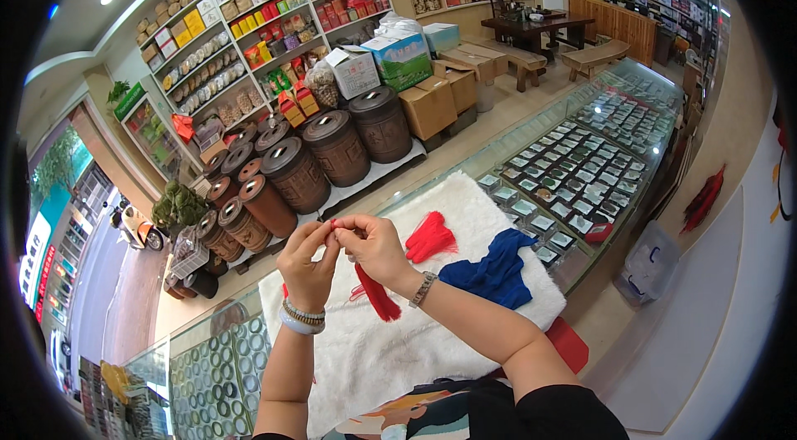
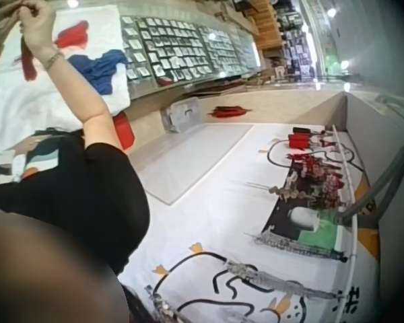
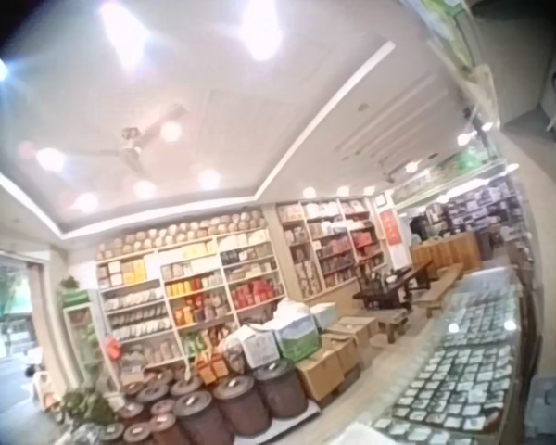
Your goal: The person assembles decorative tassels by threading white beads onto red cords and attaching them to red tassels. They use a blue cloth to wipe the beads and a pair of scissors to trim the cord ends. The finished tassels are placed on a white cloth on the counter.
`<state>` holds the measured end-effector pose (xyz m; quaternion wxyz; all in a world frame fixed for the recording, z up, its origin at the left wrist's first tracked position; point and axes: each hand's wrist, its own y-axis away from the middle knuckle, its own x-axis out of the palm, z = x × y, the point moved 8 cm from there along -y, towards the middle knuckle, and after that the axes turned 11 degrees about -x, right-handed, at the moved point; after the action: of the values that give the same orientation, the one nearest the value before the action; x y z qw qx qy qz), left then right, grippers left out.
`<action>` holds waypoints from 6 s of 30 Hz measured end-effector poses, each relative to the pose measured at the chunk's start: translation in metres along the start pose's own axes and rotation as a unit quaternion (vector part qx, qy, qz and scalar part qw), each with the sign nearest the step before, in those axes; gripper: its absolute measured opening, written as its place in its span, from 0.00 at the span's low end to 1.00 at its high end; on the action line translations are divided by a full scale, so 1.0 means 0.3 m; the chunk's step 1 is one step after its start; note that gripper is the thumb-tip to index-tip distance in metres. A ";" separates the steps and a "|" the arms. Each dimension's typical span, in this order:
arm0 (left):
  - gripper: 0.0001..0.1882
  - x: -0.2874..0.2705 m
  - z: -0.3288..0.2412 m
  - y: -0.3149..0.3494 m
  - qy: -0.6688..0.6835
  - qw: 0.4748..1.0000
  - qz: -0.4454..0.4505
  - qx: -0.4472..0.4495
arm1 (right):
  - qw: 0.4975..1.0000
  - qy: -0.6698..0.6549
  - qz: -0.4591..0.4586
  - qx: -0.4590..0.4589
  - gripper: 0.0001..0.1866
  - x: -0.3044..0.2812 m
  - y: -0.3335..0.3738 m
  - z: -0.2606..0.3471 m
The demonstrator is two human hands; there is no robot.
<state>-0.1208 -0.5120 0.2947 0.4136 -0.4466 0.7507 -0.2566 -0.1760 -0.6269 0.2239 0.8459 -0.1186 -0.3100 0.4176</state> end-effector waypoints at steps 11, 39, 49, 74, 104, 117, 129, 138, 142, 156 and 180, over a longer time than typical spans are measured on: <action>0.06 0.005 -0.011 -0.007 0.011 1.000 0.026 0.006 | 0.997 -0.025 -0.010 0.076 0.08 -0.008 0.000 -0.008; 0.06 -0.019 0.083 -0.071 0.189 0.960 0.147 -0.144 | 0.987 -0.009 0.148 0.065 0.12 0.045 -0.022 0.051; 0.09 -0.046 0.020 -0.098 0.122 0.983 0.119 -0.062 | 0.985 -0.026 0.140 0.101 0.13 0.034 -0.022 0.057; 0.05 -0.046 0.010 -0.029 0.134 0.988 0.075 -0.005 | 0.994 0.012 0.086 0.066 0.12 0.033 -0.003 0.063; 0.08 -0.050 0.033 0.001 0.017 1.000 0.001 -0.009 | 0.991 0.110 0.074 0.026 0.09 0.018 0.016 0.015; 0.06 0.059 0.202 0.069 0.389 0.865 0.132 -0.286 | 0.994 0.057 0.008 0.091 0.11 -0.020 0.030 -0.014; 0.06 -0.003 0.195 0.035 0.430 0.845 0.114 -0.296 | 0.991 0.004 0.080 0.107 0.14 -0.010 0.059 -0.016; 0.07 -0.033 0.175 -0.024 0.423 0.855 0.117 -0.278 | 0.981 0.040 0.142 0.127 0.12 0.014 0.079 -0.014; 0.04 -0.034 0.177 -0.027 0.416 0.865 0.085 -0.267 | 0.976 0.096 0.187 0.049 0.10 0.021 0.066 0.007; 0.03 -0.036 0.196 0.112 0.463 0.834 0.090 -0.286 | 0.969 0.055 0.181 0.157 0.10 0.012 0.177 -0.114; 0.06 -0.140 0.324 0.393 0.179 0.946 0.089 -0.255 | 0.925 0.229 0.286 0.102 0.08 0.084 0.162 -0.510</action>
<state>-0.0814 -0.4211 0.1709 0.1661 -0.4156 0.8892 -0.0945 -0.0998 -0.5681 0.0929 0.7458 -0.2077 -0.0166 0.6327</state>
